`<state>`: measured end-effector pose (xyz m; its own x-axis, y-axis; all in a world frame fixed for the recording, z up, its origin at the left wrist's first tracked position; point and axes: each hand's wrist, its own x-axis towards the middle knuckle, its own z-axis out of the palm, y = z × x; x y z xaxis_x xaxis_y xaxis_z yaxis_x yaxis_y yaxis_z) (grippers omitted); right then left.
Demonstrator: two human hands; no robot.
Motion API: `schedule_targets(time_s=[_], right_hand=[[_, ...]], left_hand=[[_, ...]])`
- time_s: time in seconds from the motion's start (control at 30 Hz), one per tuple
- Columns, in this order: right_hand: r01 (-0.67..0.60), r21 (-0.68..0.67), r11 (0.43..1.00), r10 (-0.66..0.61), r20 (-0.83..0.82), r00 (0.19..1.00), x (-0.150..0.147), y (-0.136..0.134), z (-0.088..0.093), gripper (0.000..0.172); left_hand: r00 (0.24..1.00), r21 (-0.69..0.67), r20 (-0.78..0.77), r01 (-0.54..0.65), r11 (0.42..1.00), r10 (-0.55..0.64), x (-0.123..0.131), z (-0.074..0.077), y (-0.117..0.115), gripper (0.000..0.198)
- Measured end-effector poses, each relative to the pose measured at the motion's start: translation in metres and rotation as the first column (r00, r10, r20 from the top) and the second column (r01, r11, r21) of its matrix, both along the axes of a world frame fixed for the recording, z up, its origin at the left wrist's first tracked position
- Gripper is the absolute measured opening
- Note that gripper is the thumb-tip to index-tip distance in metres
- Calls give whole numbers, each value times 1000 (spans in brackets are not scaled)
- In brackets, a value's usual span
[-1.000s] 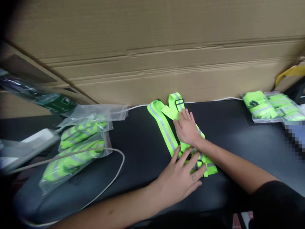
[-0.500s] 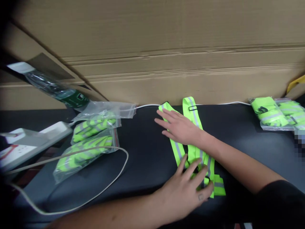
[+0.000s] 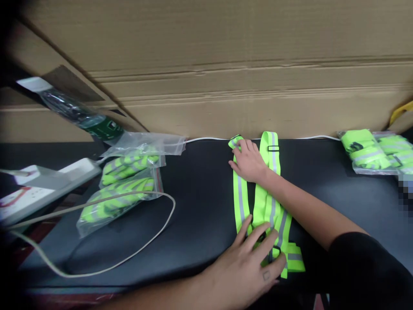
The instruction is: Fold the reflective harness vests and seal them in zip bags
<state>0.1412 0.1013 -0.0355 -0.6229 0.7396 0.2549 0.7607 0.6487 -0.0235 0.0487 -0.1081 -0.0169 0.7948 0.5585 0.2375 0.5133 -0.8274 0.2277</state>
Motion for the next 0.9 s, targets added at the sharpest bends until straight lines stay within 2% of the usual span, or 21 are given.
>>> schedule_targets(time_s=[0.07,0.17,0.3,0.43,0.53,0.67,0.8,0.9], right_hand=[[61,18,998,-61,-7,998,-1,-1,-1,44],[160,-24,987,-160,-13,987,-1,-1,-3,43],[237,-48,970,-239,-42,970,-1,9,4,50],[357,-187,915,-378,-92,921,-9,29,20,65],[404,-329,854,-455,-94,886,-18,44,27,64],[359,-417,835,-441,-119,890,-23,64,23,42],[207,-481,852,-334,-194,923,-11,79,16,19],[125,-466,876,-298,-318,900,3,82,13,16]], left_hand=[[1000,-3,-7,-2,1000,2,1,1,-1,29],[1000,-1,-21,-4,1000,4,1,2,-2,31],[999,-22,-38,-4,1000,3,1,4,-2,34],[999,-36,-37,-6,999,5,1,5,-1,34],[1000,-32,-27,-10,999,9,1,4,-1,33],[1000,-11,-10,-16,1000,15,1,1,-2,33],[1000,-6,-3,-15,1000,15,1,1,-5,32],[1000,-18,5,-19,1000,19,0,2,-5,31]])
